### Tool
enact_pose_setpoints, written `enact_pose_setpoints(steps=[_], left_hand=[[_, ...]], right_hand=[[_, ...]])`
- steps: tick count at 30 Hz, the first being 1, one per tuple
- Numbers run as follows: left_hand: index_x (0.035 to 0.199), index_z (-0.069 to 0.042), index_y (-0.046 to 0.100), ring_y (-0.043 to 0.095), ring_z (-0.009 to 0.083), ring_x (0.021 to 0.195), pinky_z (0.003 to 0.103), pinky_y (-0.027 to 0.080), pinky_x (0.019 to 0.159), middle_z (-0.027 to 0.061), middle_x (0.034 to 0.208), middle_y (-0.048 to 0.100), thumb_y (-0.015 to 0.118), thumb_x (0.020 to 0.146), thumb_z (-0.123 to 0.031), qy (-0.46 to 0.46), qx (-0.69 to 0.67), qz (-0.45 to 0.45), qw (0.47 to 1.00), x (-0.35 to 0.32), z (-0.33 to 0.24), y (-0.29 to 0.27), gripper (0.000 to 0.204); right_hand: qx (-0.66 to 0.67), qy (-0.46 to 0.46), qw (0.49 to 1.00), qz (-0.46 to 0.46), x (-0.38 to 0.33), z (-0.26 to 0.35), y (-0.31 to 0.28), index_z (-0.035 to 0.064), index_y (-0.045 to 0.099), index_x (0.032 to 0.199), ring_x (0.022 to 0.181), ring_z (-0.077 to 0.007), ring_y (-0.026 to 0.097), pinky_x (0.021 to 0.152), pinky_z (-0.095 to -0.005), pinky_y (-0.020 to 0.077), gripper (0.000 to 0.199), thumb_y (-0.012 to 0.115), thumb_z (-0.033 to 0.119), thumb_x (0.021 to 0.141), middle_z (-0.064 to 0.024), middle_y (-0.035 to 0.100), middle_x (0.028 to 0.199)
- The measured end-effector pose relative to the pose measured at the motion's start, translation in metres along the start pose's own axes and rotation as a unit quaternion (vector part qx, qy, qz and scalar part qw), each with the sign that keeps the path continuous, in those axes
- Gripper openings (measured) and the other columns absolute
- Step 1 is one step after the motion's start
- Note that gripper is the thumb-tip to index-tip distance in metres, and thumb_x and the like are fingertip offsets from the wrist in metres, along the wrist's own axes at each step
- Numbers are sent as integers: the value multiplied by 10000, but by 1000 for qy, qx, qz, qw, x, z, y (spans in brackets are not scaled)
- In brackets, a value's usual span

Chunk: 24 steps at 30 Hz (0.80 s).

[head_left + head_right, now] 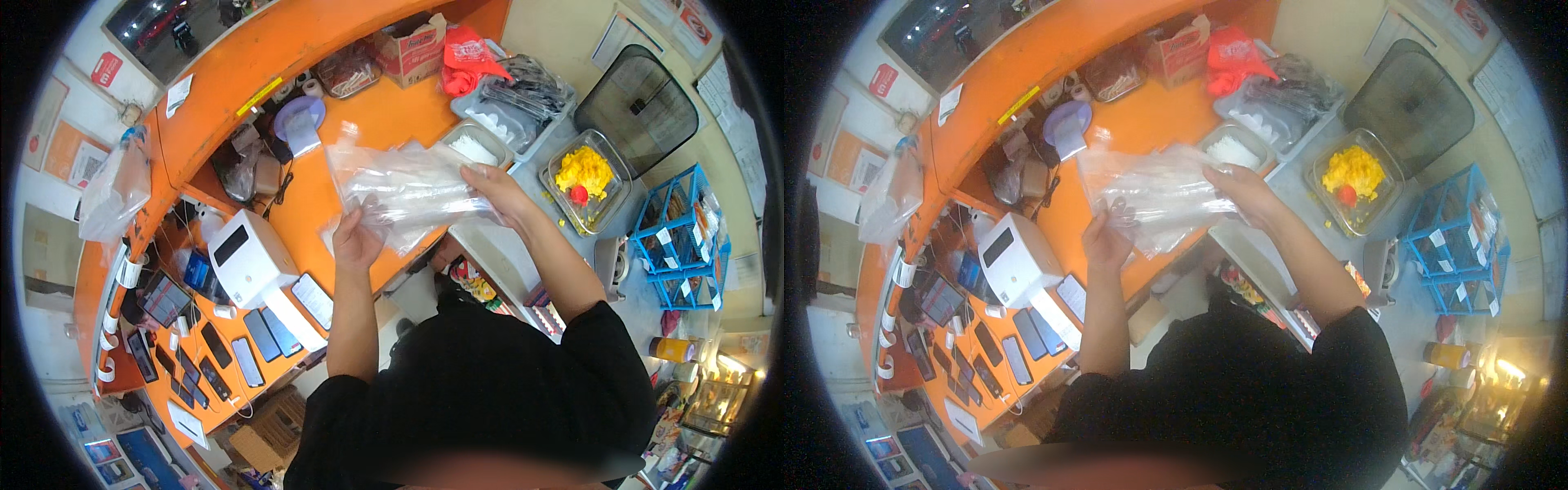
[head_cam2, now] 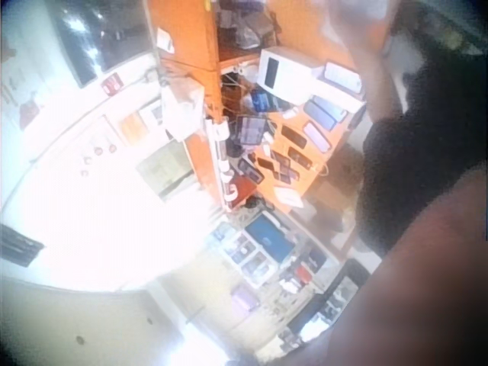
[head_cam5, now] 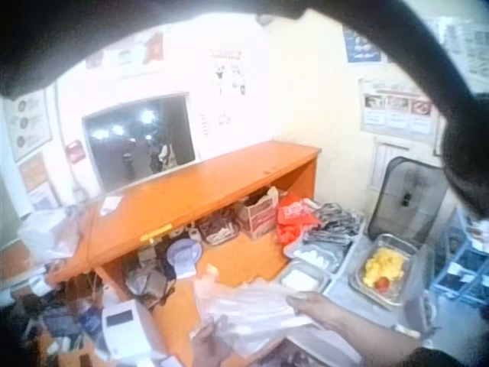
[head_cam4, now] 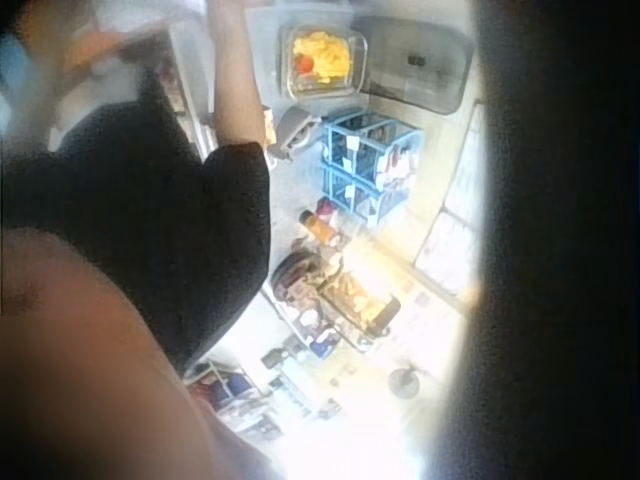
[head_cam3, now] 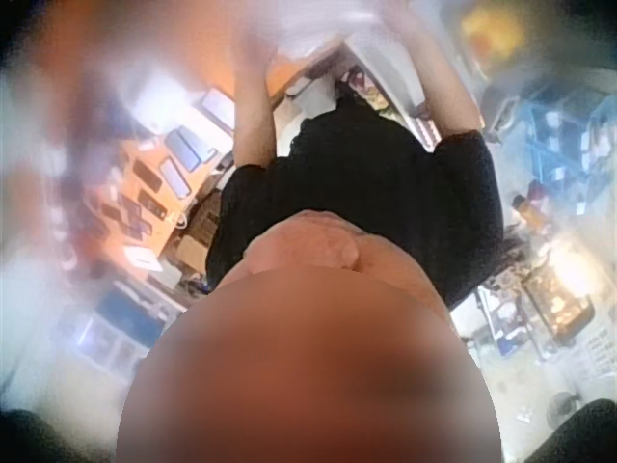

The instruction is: The person assembles a food order by placing a fried item and scrambled eggs into a paper box, then closes the box and places it into a plastic bag. The person handles the box, food items, and bag throughout the process.

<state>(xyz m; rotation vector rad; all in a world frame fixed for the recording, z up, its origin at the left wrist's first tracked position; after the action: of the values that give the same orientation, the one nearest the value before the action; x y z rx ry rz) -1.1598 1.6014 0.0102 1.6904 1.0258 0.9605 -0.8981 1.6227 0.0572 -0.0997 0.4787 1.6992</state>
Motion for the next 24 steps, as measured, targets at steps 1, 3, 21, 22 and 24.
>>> enact_pose_setpoints(steps=[1, 3, 21, 22, 24], left_hand=[[1260, -92, 658, 644, 303, 1122, 483, 496, 1009, 127, 1240, 677, 657, 955, -195, -11, -5, 1, 1000, -2, -3, -12, 322], [1231, -64, 661, 656, 290, 1087, 463, 509, 985, 112, 1185, 698, 661, 957, -190, -36, 17, -25, 999, -14, -5, -36, 302], [838, -10, 636, 600, 145, 734, 326, 489, 669, 47, 797, 657, 739, 889, -145, -74, 761, -207, 610, -5, 60, 2, 177], [826, -22, 627, 595, 145, 713, 327, 481, 650, 43, 784, 650, 738, 892, -157, -101, 738, -220, 630, -7, 57, -5, 187], [801, -45, 609, 584, 145, 671, 329, 465, 614, 36, 759, 635, 736, 898, -180, -125, 652, -225, 714, -12, 46, -21, 209]], right_hand=[[-60, -28, 998, 15, 1, -4, -10, 77, 647, 1016, 646, -71, 582, 501, -274, 454, 367, 739, 426, 952, 8, 641, 799], [-196, -45, 979, 18, 7, -17, -27, 55, 643, 1069, 692, -93, 591, 554, -280, 468, 371, 754, 387, 942, -20, 655, 839], [-346, -92, 923, 140, 39, -81, 53, 3, 712, 883, 808, -291, 688, 749, -385, 546, 423, 791, 417, 842, -177, 718, 860], [-358, -78, 923, 115, 39, -80, 46, 4, 713, 890, 844, -339, 693, 767, -417, 546, 414, 762, 414, 860, -198, 722, 892], [-454, -96, 884, 62, 32, -72, 32, 1, 686, 898, 861, -390, 695, 772, -460, 547, 353, 724, 351, 874, -222, 714, 896]])
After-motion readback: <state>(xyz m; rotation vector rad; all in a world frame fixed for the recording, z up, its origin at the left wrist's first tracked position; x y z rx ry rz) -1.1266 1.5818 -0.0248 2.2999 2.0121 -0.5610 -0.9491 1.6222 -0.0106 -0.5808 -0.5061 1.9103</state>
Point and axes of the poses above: each hand's wrist, its own x-axis towards the middle knuckle, its own y-axis out of the palm, z = x × y, the point moved 5 cm from there along x, towards the middle knuckle
